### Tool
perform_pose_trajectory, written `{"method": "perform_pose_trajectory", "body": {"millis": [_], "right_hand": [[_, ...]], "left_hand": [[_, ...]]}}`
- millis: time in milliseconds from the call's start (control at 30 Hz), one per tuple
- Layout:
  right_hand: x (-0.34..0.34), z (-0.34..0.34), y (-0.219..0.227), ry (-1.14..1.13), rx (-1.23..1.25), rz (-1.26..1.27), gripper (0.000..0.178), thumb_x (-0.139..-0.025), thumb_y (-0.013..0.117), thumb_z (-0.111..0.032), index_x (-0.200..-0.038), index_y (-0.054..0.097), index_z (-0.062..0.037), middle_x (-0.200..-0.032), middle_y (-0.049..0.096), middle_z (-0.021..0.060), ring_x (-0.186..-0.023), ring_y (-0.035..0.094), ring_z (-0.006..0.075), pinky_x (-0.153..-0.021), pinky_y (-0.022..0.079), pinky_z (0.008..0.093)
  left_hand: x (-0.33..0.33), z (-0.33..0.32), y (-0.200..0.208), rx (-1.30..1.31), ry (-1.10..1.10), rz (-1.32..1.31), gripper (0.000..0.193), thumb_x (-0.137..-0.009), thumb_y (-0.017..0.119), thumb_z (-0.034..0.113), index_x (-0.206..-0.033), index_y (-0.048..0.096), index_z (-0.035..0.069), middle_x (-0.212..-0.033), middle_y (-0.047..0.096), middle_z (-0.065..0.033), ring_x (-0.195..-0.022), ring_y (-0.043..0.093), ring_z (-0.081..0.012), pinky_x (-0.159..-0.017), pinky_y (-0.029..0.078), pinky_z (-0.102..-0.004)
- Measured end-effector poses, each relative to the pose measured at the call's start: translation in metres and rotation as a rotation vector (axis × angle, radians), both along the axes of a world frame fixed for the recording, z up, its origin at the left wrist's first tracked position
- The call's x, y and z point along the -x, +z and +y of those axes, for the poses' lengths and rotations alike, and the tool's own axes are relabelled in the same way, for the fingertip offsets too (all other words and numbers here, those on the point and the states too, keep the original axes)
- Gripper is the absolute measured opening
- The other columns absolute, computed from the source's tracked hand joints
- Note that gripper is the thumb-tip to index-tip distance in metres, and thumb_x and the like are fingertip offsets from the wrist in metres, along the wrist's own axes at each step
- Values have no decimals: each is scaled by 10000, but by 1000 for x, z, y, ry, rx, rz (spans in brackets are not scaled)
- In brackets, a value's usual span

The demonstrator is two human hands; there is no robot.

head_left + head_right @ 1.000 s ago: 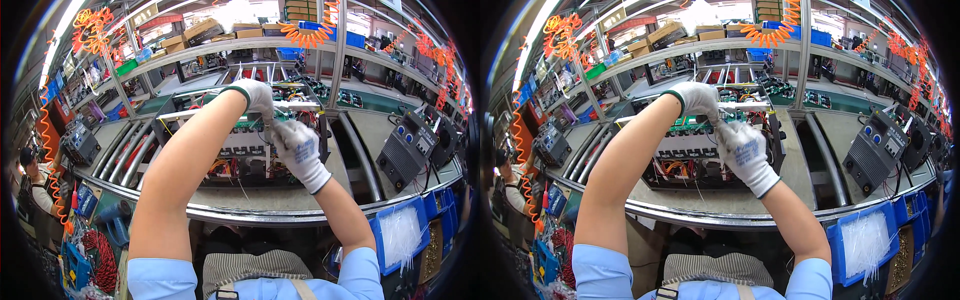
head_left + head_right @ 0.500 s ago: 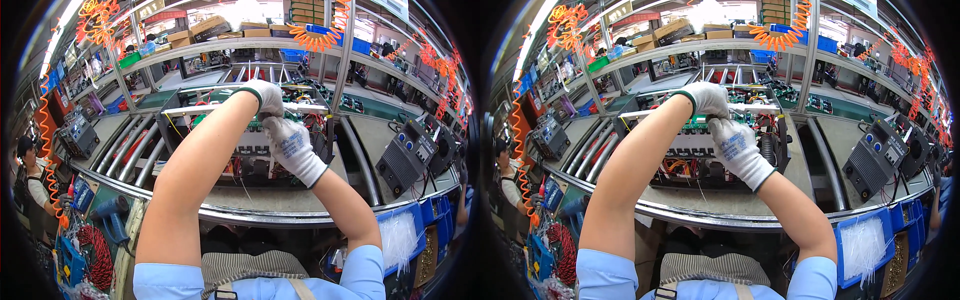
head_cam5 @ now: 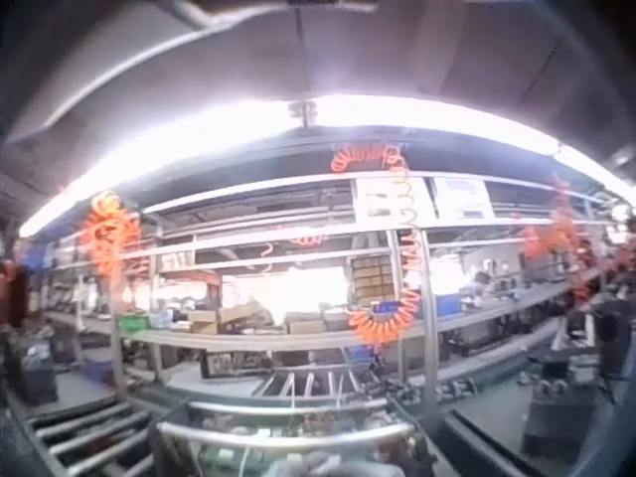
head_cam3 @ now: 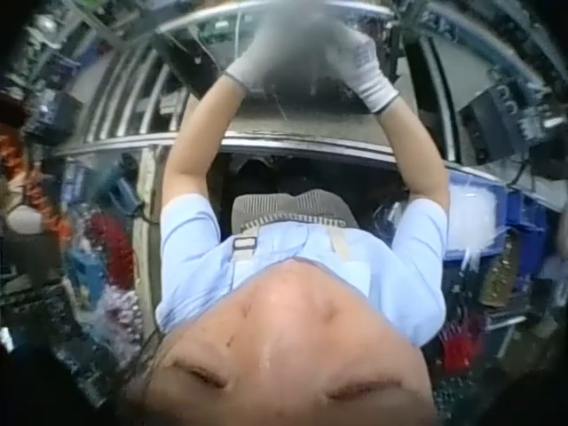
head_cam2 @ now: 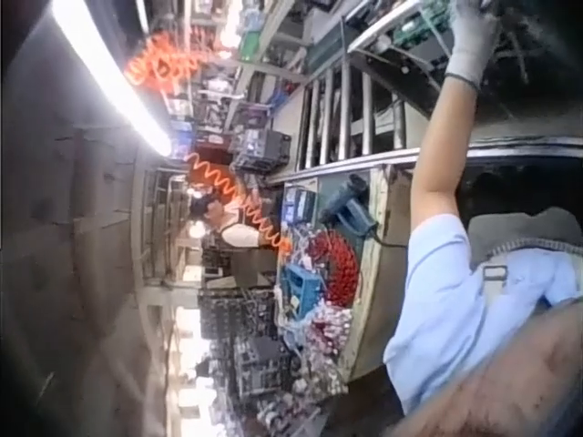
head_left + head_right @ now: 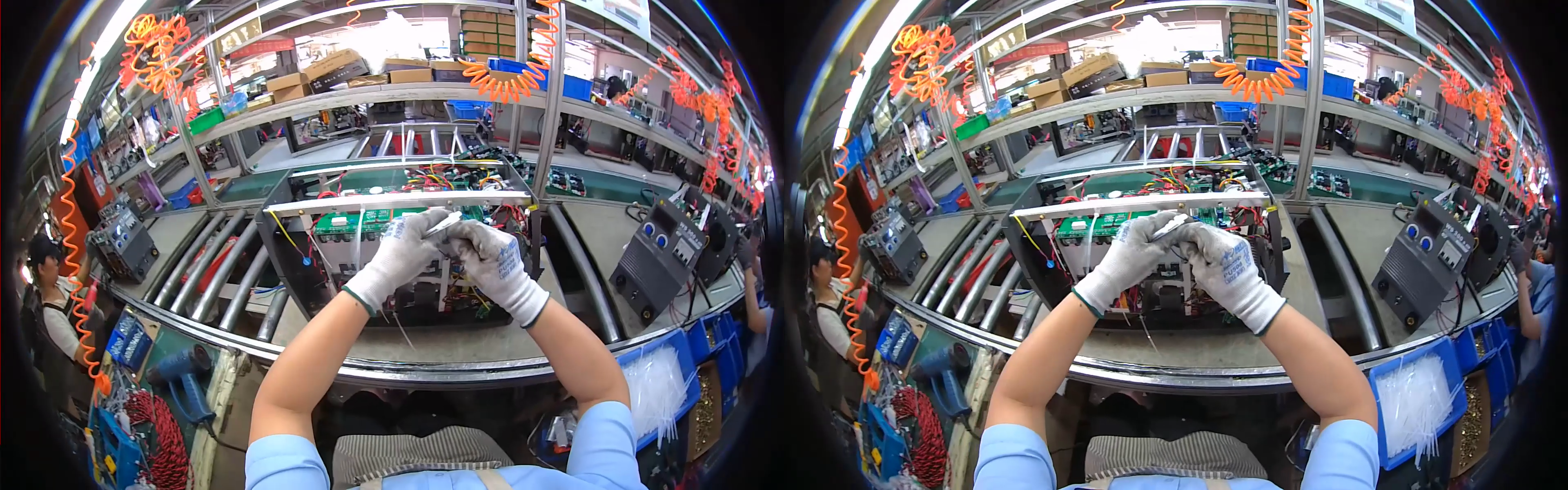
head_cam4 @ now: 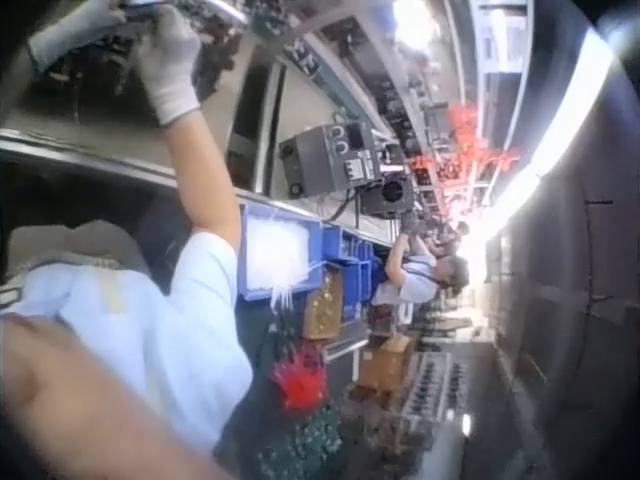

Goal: The person assembles and wires internal components within an industrial electronics chassis by hand, installing printed circuit boards, internal wiring, and plastic components.

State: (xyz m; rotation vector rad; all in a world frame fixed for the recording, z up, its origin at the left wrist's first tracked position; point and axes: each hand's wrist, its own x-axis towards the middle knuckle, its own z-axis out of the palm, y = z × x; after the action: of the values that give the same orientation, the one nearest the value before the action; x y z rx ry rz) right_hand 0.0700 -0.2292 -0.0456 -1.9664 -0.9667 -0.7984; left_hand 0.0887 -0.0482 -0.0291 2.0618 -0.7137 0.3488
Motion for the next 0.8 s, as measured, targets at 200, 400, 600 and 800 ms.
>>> {"method": "perform_pose_trajectory", "body": {"millis": [200,400,600,800], "right_hand": [[3,7,9,-171,-69,124,160,-899,606,6,-1057,586,7,-885,675,98,-796,671,144,-721,536,293],[1,-4,23,-9,-120,495,146,-936,573,9,-1083,579,4,-973,636,28,-857,589,66,-778,507,234],[-5,-3,11,22,-225,437,148,-899,611,-2,-1047,605,0,-933,665,95,-861,650,136,-814,530,285],[0,5,18,20,-299,548,112,-939,579,9,-1050,565,10,-944,641,43,-862,602,70,-776,521,238]], "left_hand": [[-5,8,-10,348,-94,95,155,-920,656,112,-1042,709,34,-778,648,54,-689,516,-33,-609,437,-224],[5,15,4,20,29,76,145,-900,674,129,-1006,701,33,-777,664,6,-687,533,-63,-622,453,-263],[8,8,5,3,80,51,155,-898,675,151,-986,693,24,-763,667,-38,-695,575,-94,-661,486,-291],[7,9,-3,41,103,-37,170,-890,686,144,-1006,702,19,-786,682,-38,-712,584,-87,-673,490,-278]]}}
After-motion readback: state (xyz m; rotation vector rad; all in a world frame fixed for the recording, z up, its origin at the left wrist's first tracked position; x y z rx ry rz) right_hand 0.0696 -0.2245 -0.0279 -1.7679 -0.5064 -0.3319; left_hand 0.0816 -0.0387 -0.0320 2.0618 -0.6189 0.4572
